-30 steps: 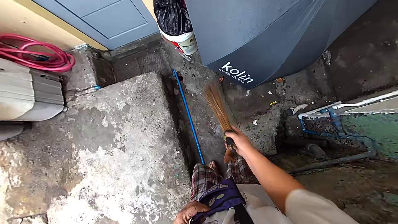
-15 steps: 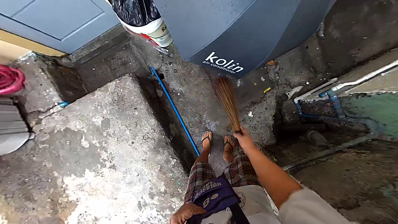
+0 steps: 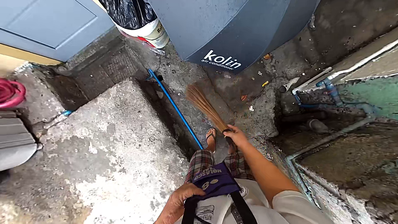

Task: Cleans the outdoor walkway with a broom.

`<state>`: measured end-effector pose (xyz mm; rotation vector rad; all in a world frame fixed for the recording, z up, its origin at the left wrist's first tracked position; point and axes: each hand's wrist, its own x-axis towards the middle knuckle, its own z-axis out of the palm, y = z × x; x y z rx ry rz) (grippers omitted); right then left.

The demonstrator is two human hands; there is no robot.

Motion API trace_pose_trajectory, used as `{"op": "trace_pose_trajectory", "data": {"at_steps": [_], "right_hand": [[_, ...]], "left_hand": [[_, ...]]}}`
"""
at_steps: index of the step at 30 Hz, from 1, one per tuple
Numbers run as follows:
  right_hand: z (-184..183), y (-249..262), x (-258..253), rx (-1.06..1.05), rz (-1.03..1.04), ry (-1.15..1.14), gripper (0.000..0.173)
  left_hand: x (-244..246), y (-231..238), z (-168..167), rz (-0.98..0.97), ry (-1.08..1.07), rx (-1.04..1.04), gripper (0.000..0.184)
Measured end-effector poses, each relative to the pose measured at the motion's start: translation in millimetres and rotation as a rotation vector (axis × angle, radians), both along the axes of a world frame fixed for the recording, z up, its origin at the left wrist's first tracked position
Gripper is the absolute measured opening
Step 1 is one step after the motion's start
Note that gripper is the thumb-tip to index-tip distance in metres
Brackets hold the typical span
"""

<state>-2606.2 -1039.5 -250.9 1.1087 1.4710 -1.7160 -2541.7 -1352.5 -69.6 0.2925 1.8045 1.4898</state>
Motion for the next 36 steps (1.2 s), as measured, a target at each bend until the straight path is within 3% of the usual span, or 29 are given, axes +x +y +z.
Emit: {"op": "trace_pose_trajectory", "data": {"at_steps": [3, 7, 10, 14, 16, 19, 22, 24, 26, 30, 33, 36], "right_hand": [[-7, 22, 0, 0.090, -0.210, -0.060, 0.054], [41, 6, 17, 0.202, -0.167, -0.018, 0.064], [70, -31, 24, 0.092, -0.106, 0.009, 0.069], [59, -51, 7, -0.097, -0.083, -0.067, 0.066], [52, -29, -11, -0.057, -0.023, -0.113, 0.059], [45, 43, -25, 0.161, -0.003, -0.172, 0.052], [26, 108, -17, 0.410, -0.211, -0.138, 0.053], [29, 111, -4, 0.445, -0.296, -0.083, 0.063], [53, 84, 15, 0.391, -0.322, -0.028, 0.072], [109, 25, 45, -0.057, -0.425, -0.051, 0.054], [94, 16, 51, -0.371, -0.547, -0.207, 0.046], [78, 64, 45, -0.444, -0.562, -0.425, 0.033]], "left_hand": [[0, -18, -1, 0.018, -0.017, 0.001, 0.019], [5, -27, -8, 0.100, -0.036, 0.068, 0.017], [7, -28, -17, 0.119, -0.004, 0.101, 0.018], [3, -32, -16, 0.111, -0.016, 0.112, 0.019], [3, -37, -19, 0.111, 0.007, 0.094, 0.019], [4, -46, -21, 0.109, -0.014, 0.091, 0.020], [2, -45, -26, 0.093, 0.001, 0.097, 0.019], [-3, -42, -29, 0.057, 0.010, 0.088, 0.019], [-10, -36, -28, 0.030, -0.016, 0.079, 0.019], [-28, -13, -27, -0.051, -0.024, 0.071, 0.020], [-45, 12, -22, -0.119, -0.005, 0.037, 0.021], [-51, 31, -16, -0.161, 0.002, 0.019, 0.021]]}}
